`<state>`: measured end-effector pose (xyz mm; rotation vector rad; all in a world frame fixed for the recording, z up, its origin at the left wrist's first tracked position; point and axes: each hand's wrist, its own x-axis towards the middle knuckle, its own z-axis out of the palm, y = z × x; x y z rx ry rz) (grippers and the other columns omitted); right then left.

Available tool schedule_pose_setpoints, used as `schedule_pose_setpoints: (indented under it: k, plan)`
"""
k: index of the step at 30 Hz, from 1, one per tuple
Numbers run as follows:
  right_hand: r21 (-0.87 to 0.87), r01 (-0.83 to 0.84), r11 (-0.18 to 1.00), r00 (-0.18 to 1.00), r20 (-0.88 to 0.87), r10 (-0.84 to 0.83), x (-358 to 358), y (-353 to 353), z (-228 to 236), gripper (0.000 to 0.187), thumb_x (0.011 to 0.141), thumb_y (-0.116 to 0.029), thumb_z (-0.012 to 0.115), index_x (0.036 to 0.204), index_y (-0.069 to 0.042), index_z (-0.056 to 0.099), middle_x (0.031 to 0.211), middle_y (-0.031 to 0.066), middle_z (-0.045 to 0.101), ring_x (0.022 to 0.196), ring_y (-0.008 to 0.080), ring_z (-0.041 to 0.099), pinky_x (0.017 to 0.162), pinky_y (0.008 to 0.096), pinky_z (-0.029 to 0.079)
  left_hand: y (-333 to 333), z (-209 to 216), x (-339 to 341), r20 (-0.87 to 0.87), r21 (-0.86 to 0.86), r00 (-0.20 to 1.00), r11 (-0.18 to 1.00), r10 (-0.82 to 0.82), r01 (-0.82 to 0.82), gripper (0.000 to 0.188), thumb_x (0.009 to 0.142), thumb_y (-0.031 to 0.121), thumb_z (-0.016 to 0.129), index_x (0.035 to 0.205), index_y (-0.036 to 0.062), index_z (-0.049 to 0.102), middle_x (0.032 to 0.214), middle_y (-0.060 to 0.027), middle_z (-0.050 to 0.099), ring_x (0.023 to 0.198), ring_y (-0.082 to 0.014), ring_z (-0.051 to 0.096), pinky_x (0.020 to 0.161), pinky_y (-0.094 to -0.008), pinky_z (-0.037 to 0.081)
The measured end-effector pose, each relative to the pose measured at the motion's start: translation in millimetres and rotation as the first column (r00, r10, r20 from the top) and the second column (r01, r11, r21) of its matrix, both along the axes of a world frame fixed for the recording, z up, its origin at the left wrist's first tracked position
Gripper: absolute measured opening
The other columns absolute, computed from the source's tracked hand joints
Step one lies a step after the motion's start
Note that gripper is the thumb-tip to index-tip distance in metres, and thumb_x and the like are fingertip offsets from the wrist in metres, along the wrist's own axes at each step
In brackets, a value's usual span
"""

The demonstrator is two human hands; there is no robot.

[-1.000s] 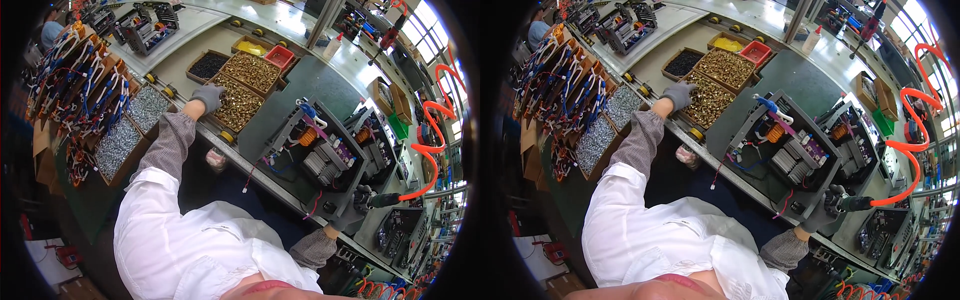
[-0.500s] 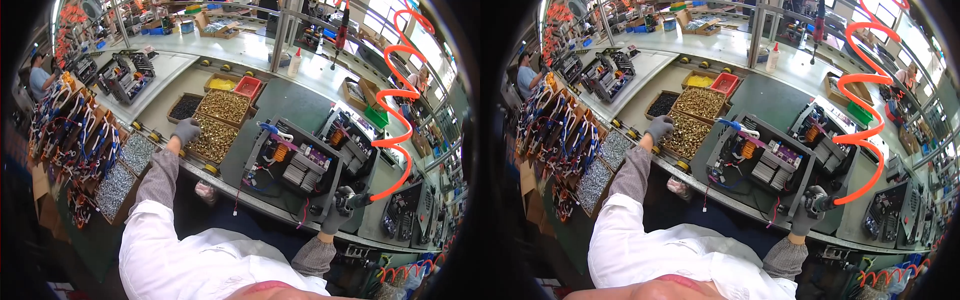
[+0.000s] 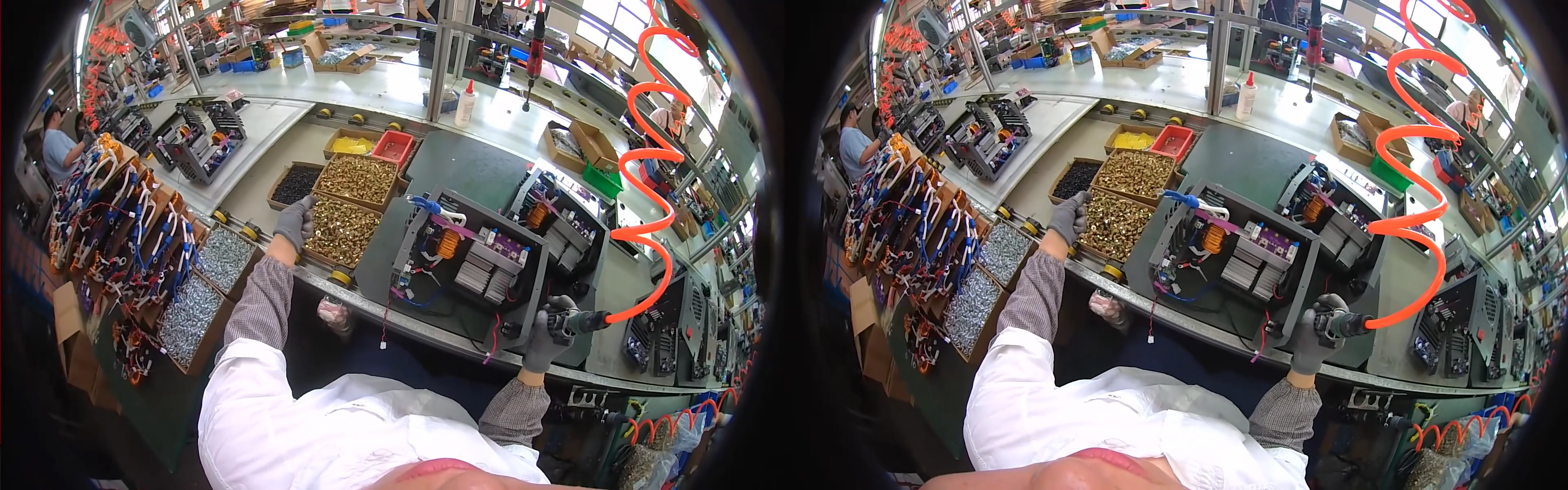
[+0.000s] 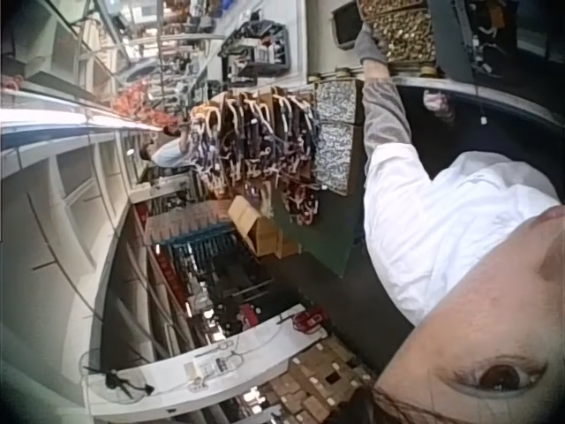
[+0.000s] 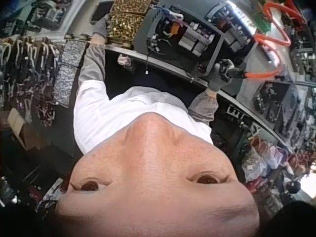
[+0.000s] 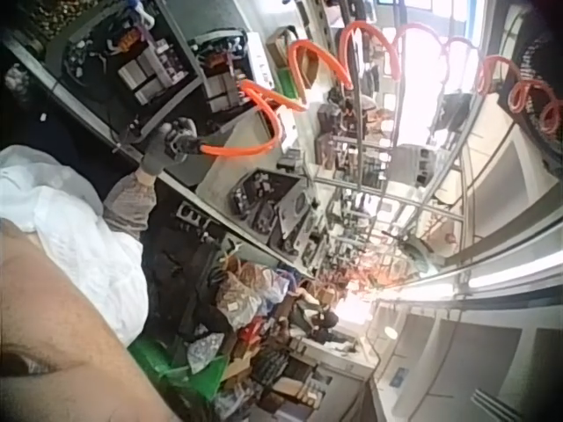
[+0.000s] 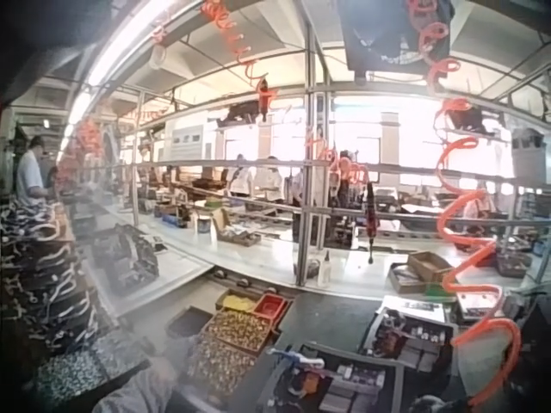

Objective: Assembling and inspecting internal components of electronic power boxes using tools.

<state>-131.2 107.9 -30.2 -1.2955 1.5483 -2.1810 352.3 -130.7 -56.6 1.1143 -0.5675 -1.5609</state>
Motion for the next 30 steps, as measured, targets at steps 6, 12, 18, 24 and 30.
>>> schedule_pose_setpoints:
  k: [6,12,18,24,30]
  plan:
    - [-0.161,-0.006,0.987,1.0,0.014,0.008,-8,0,-6,0.044,0.072,0.01,0.06,0.115,0.0,0.054,0.099,0.0087,0.06,0.082,0.0129,0.06,0.073,0.0249,0.051,9,12,-15,0.308,-0.009,0.949,0.998,0.063,-0.063,0.03,0.094,0.04,0.06,0.1,0.0112,0.068,0.057,0.0039,0.045,0.036,-0.0067,0.029,0.034,-0.0236,0.02]
    - [-0.191,-0.011,0.982,0.987,0.154,0.041,-14,9,16,0.039,0.075,0.007,0.061,0.112,-0.001,0.054,0.095,0.0093,0.061,0.071,0.0121,0.059,0.055,0.0228,0.049,-7,19,-19,0.614,-0.116,0.786,0.993,0.068,0.004,0.039,0.096,0.041,0.055,0.101,0.004,0.065,0.093,-0.0122,0.072,0.037,-0.011,0.047,0.033,-0.0253,0.035]
    - [-0.523,-0.004,0.852,0.957,0.246,0.155,-7,28,79,0.04,0.076,0.003,0.061,0.115,-0.001,0.053,0.098,0.013,0.061,0.076,0.0166,0.061,0.059,0.0278,0.054,17,66,-34,0.221,-0.188,0.969,0.979,0.115,-0.073,0.035,0.095,0.038,0.059,0.103,0.0049,0.064,0.077,-0.0044,0.067,0.041,-0.0071,0.044,0.033,-0.022,0.032]
    - [-0.741,-0.194,0.643,0.842,0.211,0.497,15,49,131,0.046,0.075,0.004,0.049,0.12,-0.005,0.055,0.102,0.0137,0.061,0.086,0.0214,0.058,0.077,0.0355,0.052,154,111,-113,-0.317,-0.373,0.818,0.856,-0.48,0.357,0.031,0.093,0.03,0.063,0.112,0.0061,0.058,0.08,0.0034,0.057,0.051,-0.0027,0.04,0.038,-0.016,0.028]
    - [-0.756,-0.534,0.379,0.591,-0.014,0.807,60,52,142,0.049,0.075,0.007,0.053,0.122,-0.003,0.053,0.106,0.016,0.057,0.07,0.0182,0.054,0.052,0.0288,0.048,215,111,-226,-0.573,-0.192,0.502,0.702,-0.648,0.686,0.031,0.099,0.034,0.052,0.108,0.0047,0.06,0.069,0.0045,0.048,0.045,-0.0039,0.032,0.036,-0.0172,0.025]
